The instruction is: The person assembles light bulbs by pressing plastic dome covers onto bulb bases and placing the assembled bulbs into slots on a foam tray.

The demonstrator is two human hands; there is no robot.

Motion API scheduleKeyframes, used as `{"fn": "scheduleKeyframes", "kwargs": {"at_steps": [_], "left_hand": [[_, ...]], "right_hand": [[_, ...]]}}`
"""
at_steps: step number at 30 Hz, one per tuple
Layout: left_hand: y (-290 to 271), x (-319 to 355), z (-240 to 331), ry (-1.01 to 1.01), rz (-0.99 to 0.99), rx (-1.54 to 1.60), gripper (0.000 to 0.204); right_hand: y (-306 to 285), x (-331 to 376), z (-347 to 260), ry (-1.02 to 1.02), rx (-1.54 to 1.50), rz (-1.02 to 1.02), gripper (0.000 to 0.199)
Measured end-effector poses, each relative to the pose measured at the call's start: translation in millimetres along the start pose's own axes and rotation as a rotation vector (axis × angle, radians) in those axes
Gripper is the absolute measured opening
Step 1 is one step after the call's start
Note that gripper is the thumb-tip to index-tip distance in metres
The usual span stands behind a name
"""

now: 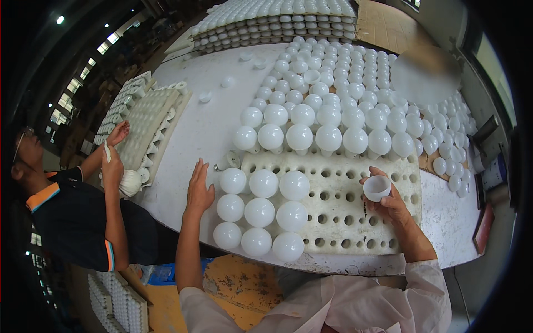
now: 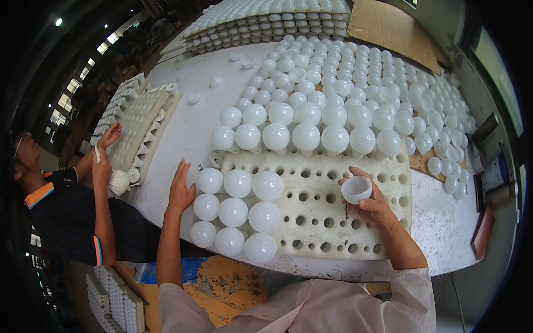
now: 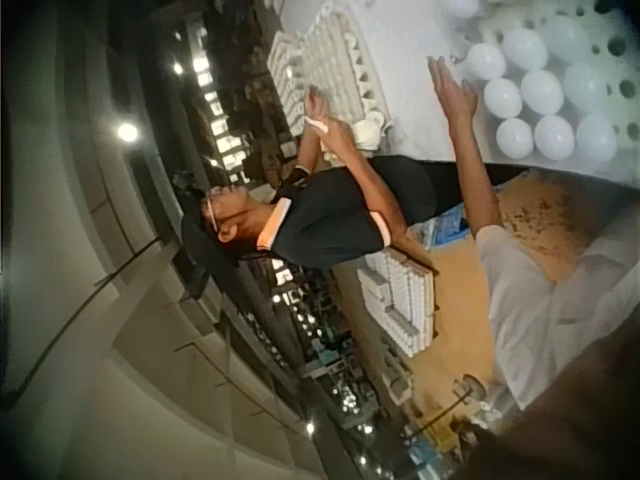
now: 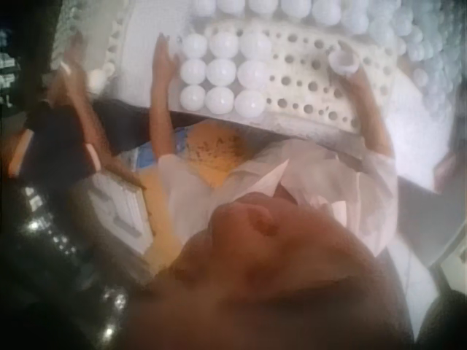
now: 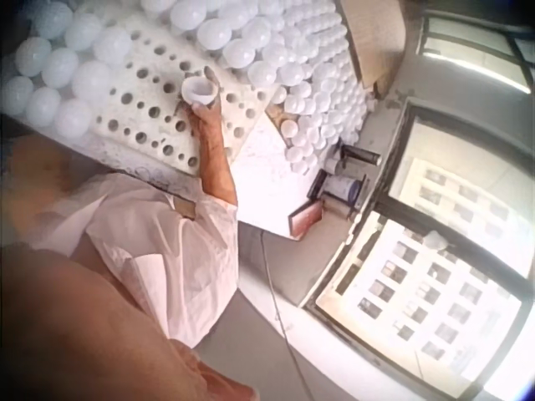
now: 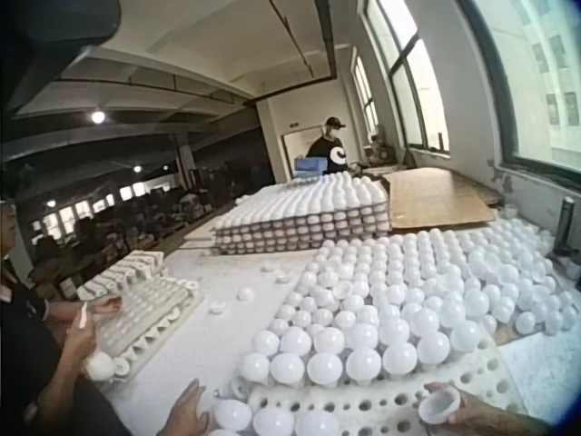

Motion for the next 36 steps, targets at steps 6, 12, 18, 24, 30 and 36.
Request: {"fn": "scheduleKeyframes", "kwargs": {"at_steps": [6, 12, 18, 24, 30, 36], "left_hand": [[83, -72, -23, -0.281, -0.519, 0.284, 0.071], [86, -75, -38, -0.336, -0.302, 0.148, 0.051], [-28, -13, -51, -0.458, 0.272, 1.162, 0.049], [-96, 84, 123, -0.073, 0.035, 1.254, 0.054], [6, 94, 314, -0.204, -0.383, 1.266, 0.056], [49, 77, 340, -0.185, -0.491, 1.372, 0.047]], "right_hand": [[-9, 4, 2, -0.036, -0.128, -0.097, 0.1], [-17, 7, 2, -0.056, 0.012, -0.116, 0.095], [-12, 6, -5, -0.091, 0.138, -0.092, 0.095], [0, 20, -7, -0.179, 0.376, -0.192, 0.084], [11, 44, -11, -0.232, 0.57, -0.266, 0.081], [8, 72, -14, -0.215, 0.719, -0.32, 0.083]]}}
Point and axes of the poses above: each hand's wrist, its own x-axis away from the middle knuckle, its own y-axis out of the palm, z = x × y, the point moved 3 cm from there along -x, towards the middle knuckle, and after that the axes turned 7 degrees about y, right-handed, at the moved point
